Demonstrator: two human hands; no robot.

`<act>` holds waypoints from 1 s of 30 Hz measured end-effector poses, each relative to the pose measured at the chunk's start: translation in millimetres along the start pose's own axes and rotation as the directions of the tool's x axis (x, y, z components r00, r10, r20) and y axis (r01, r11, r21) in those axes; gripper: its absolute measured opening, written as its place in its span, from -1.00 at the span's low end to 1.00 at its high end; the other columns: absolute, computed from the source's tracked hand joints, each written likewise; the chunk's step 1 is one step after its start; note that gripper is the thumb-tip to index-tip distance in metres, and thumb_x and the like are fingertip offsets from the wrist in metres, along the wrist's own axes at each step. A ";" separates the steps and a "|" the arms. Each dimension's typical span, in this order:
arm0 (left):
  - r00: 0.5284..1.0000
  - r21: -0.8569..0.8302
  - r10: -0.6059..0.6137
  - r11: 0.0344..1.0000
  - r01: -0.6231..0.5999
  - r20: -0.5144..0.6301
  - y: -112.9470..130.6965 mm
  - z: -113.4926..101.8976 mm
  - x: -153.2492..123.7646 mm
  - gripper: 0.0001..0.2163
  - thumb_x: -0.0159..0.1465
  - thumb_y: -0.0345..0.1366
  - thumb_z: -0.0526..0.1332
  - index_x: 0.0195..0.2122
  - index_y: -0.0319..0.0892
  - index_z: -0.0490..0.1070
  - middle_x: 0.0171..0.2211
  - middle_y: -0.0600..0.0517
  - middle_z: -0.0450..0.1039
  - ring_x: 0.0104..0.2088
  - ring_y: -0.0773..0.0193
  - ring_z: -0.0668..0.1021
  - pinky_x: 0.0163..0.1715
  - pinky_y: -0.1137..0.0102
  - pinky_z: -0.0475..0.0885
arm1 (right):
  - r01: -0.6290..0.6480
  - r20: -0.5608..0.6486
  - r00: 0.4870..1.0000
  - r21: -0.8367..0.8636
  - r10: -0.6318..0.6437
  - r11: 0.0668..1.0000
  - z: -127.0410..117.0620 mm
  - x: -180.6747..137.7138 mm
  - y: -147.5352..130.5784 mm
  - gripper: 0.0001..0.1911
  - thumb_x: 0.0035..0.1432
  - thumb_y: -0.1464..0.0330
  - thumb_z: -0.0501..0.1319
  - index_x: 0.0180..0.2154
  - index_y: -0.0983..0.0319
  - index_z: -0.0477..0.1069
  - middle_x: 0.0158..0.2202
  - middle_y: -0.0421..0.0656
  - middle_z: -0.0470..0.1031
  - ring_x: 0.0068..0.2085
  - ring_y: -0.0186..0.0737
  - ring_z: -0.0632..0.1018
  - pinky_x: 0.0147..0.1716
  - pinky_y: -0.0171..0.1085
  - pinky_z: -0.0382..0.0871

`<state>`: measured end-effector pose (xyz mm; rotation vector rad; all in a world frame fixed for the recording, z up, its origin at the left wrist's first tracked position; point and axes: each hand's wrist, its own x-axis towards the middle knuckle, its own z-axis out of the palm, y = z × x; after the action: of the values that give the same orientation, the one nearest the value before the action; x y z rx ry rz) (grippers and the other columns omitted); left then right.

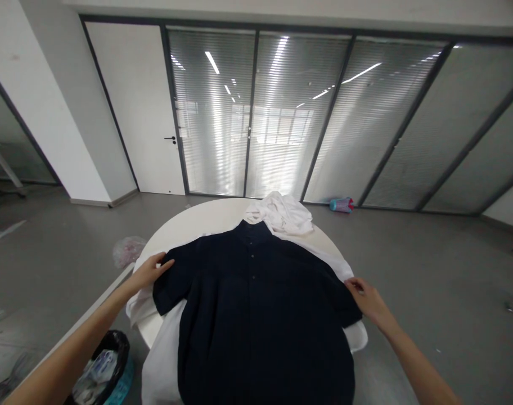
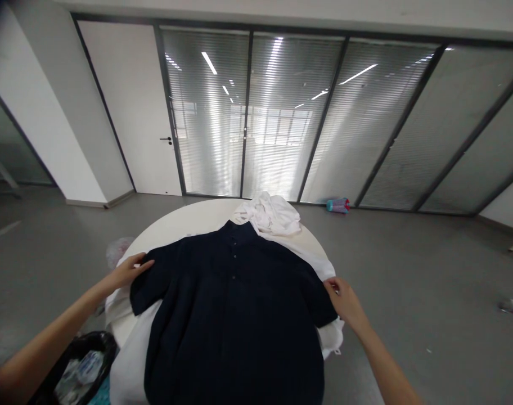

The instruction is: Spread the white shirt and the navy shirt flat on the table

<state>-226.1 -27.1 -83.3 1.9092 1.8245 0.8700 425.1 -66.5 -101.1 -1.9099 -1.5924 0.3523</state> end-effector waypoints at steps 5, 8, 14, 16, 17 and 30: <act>0.993 0.082 -0.042 0.995 0.051 -0.107 0.0 -23.5 25.5 -0.53 0.11 0.22 0.12 -0.29 -0.12 0.33 -0.42 0.03 0.48 -0.38 0.14 0.53 -0.42 0.37 0.36 | -0.018 0.024 0.999 -0.182 0.022 0.983 8.4 7.5 4.7 -0.60 0.07 0.03 0.14 -0.31 0.21 0.50 -0.34 -0.01 0.60 -0.28 0.01 0.61 -0.24 -0.12 0.47; 0.993 0.250 -0.052 0.965 0.077 -0.105 -9.2 -27.5 39.2 -0.58 0.11 0.14 0.18 -0.23 -0.11 0.35 -0.35 -0.02 0.51 -0.32 0.08 0.56 -0.38 0.37 0.35 | 0.003 0.036 0.999 -0.214 0.004 0.977 3.9 14.9 4.6 -0.67 0.12 0.10 0.13 -0.39 0.18 0.50 -0.38 -0.05 0.60 -0.30 -0.02 0.61 -0.30 -0.17 0.44; 0.996 0.319 0.005 0.947 0.023 -0.088 -7.7 -18.2 53.5 -0.70 0.15 0.01 0.22 -0.24 -0.09 0.44 -0.27 -0.04 0.55 -0.25 0.07 0.57 -0.31 0.36 0.37 | 0.019 -0.181 0.982 -0.230 -0.062 0.973 -35.3 53.0 -11.9 -0.65 0.19 0.13 0.11 -0.20 0.18 0.55 -0.20 -0.05 0.61 -0.16 -0.01 0.60 -0.23 -0.21 0.41; 0.985 0.268 0.025 0.963 0.022 -0.168 0.2 -14.7 54.8 -0.70 0.16 0.00 0.24 -0.24 -0.10 0.45 -0.26 -0.05 0.54 -0.25 0.08 0.56 -0.29 0.35 0.39 | -0.022 -0.154 0.988 -0.302 -0.026 0.953 -39.9 64.3 -18.1 -0.64 0.20 0.12 0.13 -0.17 0.18 0.56 -0.14 -0.02 0.60 -0.13 0.03 0.58 -0.21 -0.18 0.41; 0.978 0.247 0.032 0.969 0.020 -0.205 4.9 -12.6 53.1 -0.70 0.15 0.01 0.24 -0.24 -0.10 0.46 -0.26 -0.05 0.53 -0.25 0.09 0.56 -0.27 0.34 0.40 | -0.048 -0.101 0.995 -0.344 0.013 0.938 -38.3 67.1 -20.6 -0.64 0.21 0.13 0.13 -0.16 0.19 0.57 -0.13 0.00 0.59 -0.13 0.06 0.58 -0.20 -0.15 0.41; 0.965 -0.204 -0.005 0.977 0.061 0.263 64.8 34.5 -201.4 -0.48 0.34 0.12 0.02 -0.60 -0.17 0.32 -0.69 0.05 0.37 -0.63 0.32 0.42 -0.52 0.44 0.31 | 0.174 0.177 0.965 0.125 -0.195 0.977 -15.5 -112.7 -35.9 -0.51 0.11 -0.12 0.09 -0.42 0.13 0.49 -0.48 -0.13 0.51 -0.46 -0.17 0.51 -0.43 -0.27 0.43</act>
<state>-149.8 -226.2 -104.6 1.7616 1.5403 0.7291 378.7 -175.7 -87.6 -1.6714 -1.8202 0.5415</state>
